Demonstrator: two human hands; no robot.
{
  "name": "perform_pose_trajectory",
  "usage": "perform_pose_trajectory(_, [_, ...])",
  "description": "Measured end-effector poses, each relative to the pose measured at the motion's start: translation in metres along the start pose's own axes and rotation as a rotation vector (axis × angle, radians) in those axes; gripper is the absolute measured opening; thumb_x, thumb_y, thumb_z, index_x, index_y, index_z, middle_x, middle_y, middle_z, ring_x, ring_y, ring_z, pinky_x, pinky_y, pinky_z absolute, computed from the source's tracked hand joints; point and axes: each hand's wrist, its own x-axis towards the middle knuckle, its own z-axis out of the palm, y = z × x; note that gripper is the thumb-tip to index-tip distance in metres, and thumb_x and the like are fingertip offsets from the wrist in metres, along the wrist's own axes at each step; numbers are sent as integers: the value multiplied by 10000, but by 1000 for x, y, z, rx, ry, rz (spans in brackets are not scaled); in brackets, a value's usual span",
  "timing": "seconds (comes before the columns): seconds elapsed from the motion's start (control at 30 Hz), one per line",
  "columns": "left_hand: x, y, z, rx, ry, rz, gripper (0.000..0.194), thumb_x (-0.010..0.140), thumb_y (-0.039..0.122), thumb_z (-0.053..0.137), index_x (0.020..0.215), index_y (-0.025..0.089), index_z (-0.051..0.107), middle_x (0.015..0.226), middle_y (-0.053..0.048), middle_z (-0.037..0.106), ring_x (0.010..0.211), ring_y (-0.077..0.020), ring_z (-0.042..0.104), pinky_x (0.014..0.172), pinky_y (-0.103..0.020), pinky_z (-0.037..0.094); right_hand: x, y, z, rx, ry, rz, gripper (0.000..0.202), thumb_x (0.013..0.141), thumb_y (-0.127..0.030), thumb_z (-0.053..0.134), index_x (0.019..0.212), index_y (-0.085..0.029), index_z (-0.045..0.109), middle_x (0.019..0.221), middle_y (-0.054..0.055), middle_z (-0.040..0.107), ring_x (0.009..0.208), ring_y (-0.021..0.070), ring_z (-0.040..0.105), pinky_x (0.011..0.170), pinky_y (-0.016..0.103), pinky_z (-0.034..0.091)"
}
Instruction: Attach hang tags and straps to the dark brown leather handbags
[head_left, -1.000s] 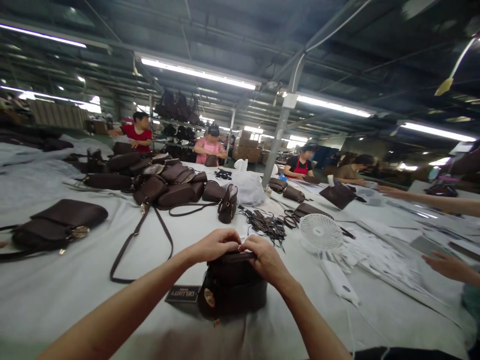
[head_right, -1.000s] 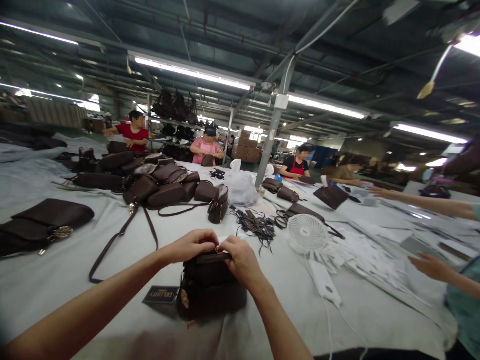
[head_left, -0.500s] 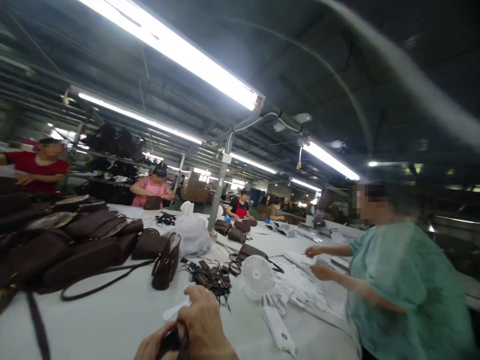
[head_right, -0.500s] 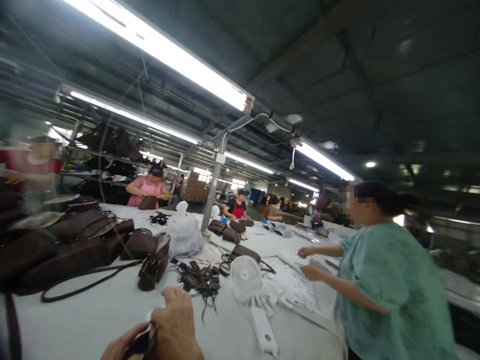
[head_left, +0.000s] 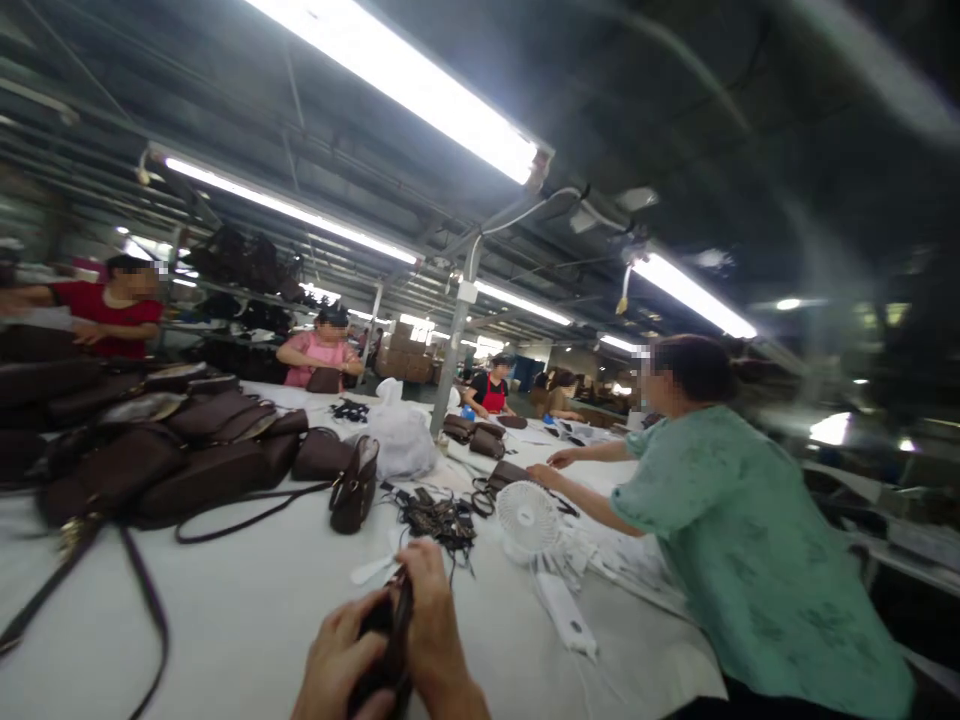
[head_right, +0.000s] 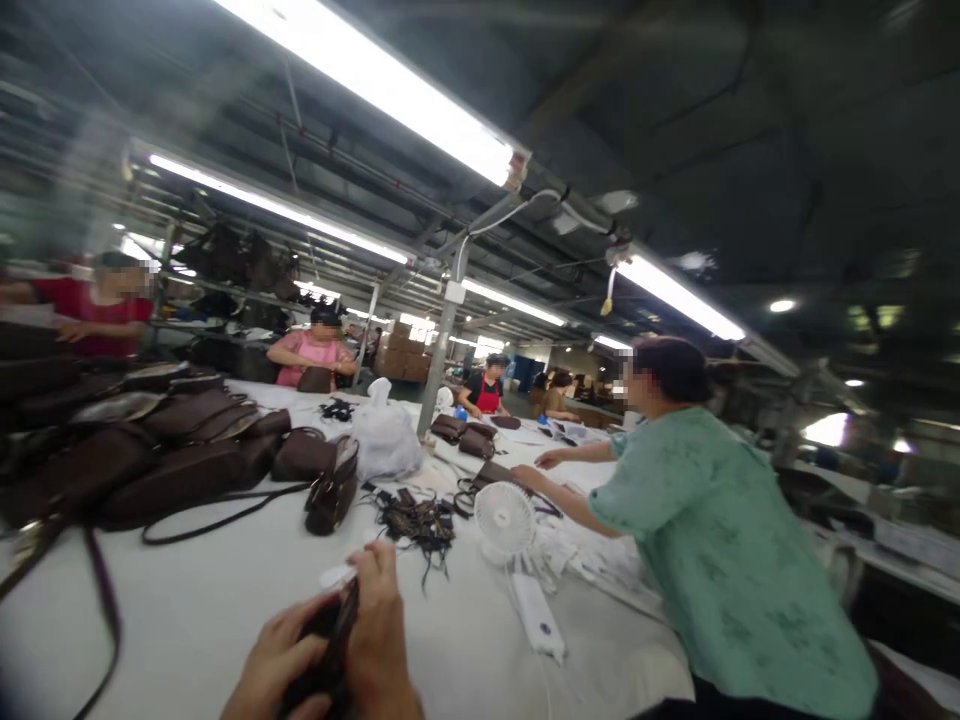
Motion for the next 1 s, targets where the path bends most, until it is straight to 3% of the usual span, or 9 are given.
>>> perform_pose_trajectory(0.03, [0, 11, -5, -17, -15, -40, 267, 635, 173, 587, 850, 291, 690, 1299, -34, 584, 1221, -333, 464, 1043, -487, 389, -1, -1, -3, 17, 28, 16, 411, 767, -50, 453, 1104, -239, 595, 1147, 65, 556, 1067, 207, 562, 889, 327, 482])
perform_pose_trajectory(0.1, [2, 30, -13, -63, -76, -148, 224, 616, 129, 559, 787, 242, 648, 1284, -54, 573, 1237, -315, 440, 1052, -480, 375, -4, 1, -5, 63, 73, 72, 495, 769, -89, 486, 1243, -225, 520, 1255, 106, 507, 1111, 229, 538, 909, 368, 480])
perform_pose_trajectory(0.2, [7, 46, -19, -119, -116, -266, 155, 618, 119, 580, 737, 216, 599, 1268, -69, 563, 1238, -298, 425, 1060, -461, 355, -10, 9, -4, 162, 65, 183, 503, 790, -160, 519, 1284, -205, 442, 1306, 152, 458, 871, 185, 613, 788, 358, 529])
perform_pose_trajectory(0.3, [10, 51, -20, -126, -87, -313, 71, 692, 201, 623, 657, 214, 563, 1171, -68, 604, 1176, -290, 461, 1036, -451, 366, -15, 14, -2, 256, 36, 230, 397, 789, -220, 555, 1173, -195, 453, 1217, 135, 508, 749, 151, 623, 704, 323, 542])
perform_pose_trajectory(0.4, [13, 47, -16, -162, -15, -327, 206, 798, 279, 567, 602, 213, 560, 1042, -62, 641, 1104, -269, 504, 1010, -432, 384, -15, 18, -1, 286, 33, 279, 265, 769, -267, 609, 988, -205, 474, 950, 51, 600, 743, 161, 630, 665, 287, 535])
perform_pose_trajectory(0.53, [13, 34, -13, -406, 45, -405, 180, 812, 325, 575, 720, 191, 654, 1023, -69, 648, 1081, -258, 542, 1016, -411, 392, -14, 25, 1, 318, 5, 406, 200, 778, -341, 627, 831, -215, 481, 726, -11, 599, 671, 154, 612, 641, 266, 518])
perform_pose_trajectory(0.7, [0, 29, -12, -415, 33, -372, 102, 783, 278, 593, 756, 183, 621, 1196, -98, 589, 1195, -283, 493, 1060, -433, 349, -5, 22, -7, 392, -134, 425, 212, 789, -357, 597, 915, -188, 577, 794, 24, 669, 714, 169, 630, 675, 277, 514])
perform_pose_trajectory(0.87, [-15, 28, -4, -266, -11, -291, 166, 682, 138, 640, 776, 193, 515, 1528, -121, 288, 1405, -334, 249, 1121, -480, 263, 5, 14, -20, 314, -195, 422, 152, 756, -324, 596, 824, -191, 624, 762, 19, 684, 731, 184, 635, 687, 280, 499])
perform_pose_trajectory(1.0, [-15, 22, -1, -191, -18, -270, 128, 764, 107, 550, 827, 200, 489, 1524, -144, 294, 1415, -301, 248, 1135, -497, 240, 7, 15, -26, 233, -174, 427, 150, 754, -327, 584, 817, -200, 633, 758, 10, 682, 719, 182, 626, 697, 282, 481])
